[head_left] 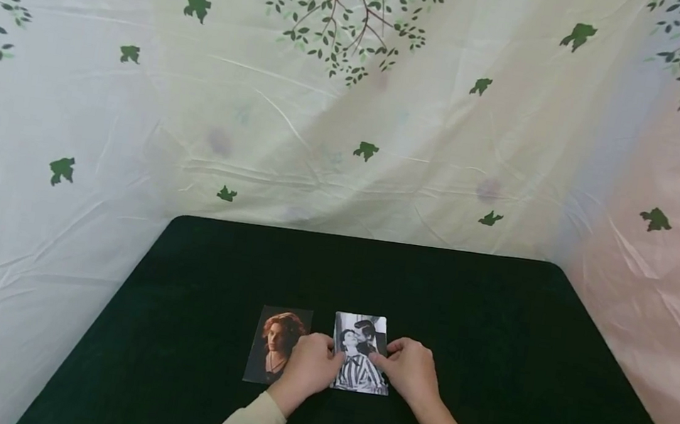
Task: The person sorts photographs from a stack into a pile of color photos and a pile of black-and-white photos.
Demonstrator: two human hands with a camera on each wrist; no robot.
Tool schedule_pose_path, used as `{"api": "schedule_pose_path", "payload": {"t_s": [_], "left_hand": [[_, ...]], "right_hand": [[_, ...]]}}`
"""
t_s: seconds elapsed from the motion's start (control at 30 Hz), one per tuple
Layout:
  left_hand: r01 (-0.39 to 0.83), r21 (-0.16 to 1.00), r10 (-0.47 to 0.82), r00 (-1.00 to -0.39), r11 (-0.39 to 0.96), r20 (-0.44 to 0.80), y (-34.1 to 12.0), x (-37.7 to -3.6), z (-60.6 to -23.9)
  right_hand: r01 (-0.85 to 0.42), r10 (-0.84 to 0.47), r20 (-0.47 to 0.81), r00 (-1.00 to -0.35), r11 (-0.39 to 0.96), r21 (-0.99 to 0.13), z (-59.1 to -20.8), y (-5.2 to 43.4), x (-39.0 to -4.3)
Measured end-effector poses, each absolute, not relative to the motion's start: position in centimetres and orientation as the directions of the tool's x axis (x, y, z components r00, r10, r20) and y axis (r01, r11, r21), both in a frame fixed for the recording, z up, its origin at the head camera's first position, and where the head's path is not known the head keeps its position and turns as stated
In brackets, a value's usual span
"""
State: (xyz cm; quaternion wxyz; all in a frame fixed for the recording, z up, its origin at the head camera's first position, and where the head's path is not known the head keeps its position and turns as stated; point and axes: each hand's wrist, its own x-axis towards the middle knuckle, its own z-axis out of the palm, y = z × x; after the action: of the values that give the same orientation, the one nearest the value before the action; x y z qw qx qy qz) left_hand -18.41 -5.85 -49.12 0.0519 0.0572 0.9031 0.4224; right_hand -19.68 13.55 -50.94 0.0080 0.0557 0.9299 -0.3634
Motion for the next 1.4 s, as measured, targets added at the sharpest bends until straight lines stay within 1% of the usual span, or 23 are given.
{"api": "schedule_pose_path", "payload": {"t_s": [0.2, 0.5, 0.83, 1.1, 1.27, 1.4], "left_hand": [[0.052, 0.791, 0.166, -0.984, 0.61, -0.063, -6.12, -18.49, -49.27], [0.073, 0.795, 0.172, -0.984, 0.603, -0.04, -6.41, -18.82, -49.5], [0.103, 0.784, 0.165, -0.986, 0.612, 0.001, -6.4, -18.75, -49.64], [0.095, 0.79, 0.169, -0.986, 0.606, -0.011, -6.48, -18.64, -49.57], [0.109, 0.781, 0.162, -0.987, 0.615, 0.01, -6.24, -18.43, -49.58], [0.115, 0.77, 0.154, -0.988, 0.628, 0.022, -6.1, -18.27, -49.49]], "right_hand": [[0.132, 0.111, -0.074, -0.991, 0.728, -0.673, -51.34, 13.52, -20.0], [0.163, 0.134, -0.096, -0.986, 0.713, -0.682, -51.27, 13.33, -20.01], [0.151, 0.129, -0.083, -0.988, 0.718, -0.679, -51.22, 13.21, -19.92], [0.129, 0.115, -0.067, -0.991, 0.716, -0.686, -51.06, 13.35, -19.83], [0.131, 0.114, -0.071, -0.991, 0.706, -0.695, -51.03, 13.44, -19.62], [0.112, 0.109, -0.05, -0.993, 0.709, -0.696, -51.12, 13.48, -19.58]]}}
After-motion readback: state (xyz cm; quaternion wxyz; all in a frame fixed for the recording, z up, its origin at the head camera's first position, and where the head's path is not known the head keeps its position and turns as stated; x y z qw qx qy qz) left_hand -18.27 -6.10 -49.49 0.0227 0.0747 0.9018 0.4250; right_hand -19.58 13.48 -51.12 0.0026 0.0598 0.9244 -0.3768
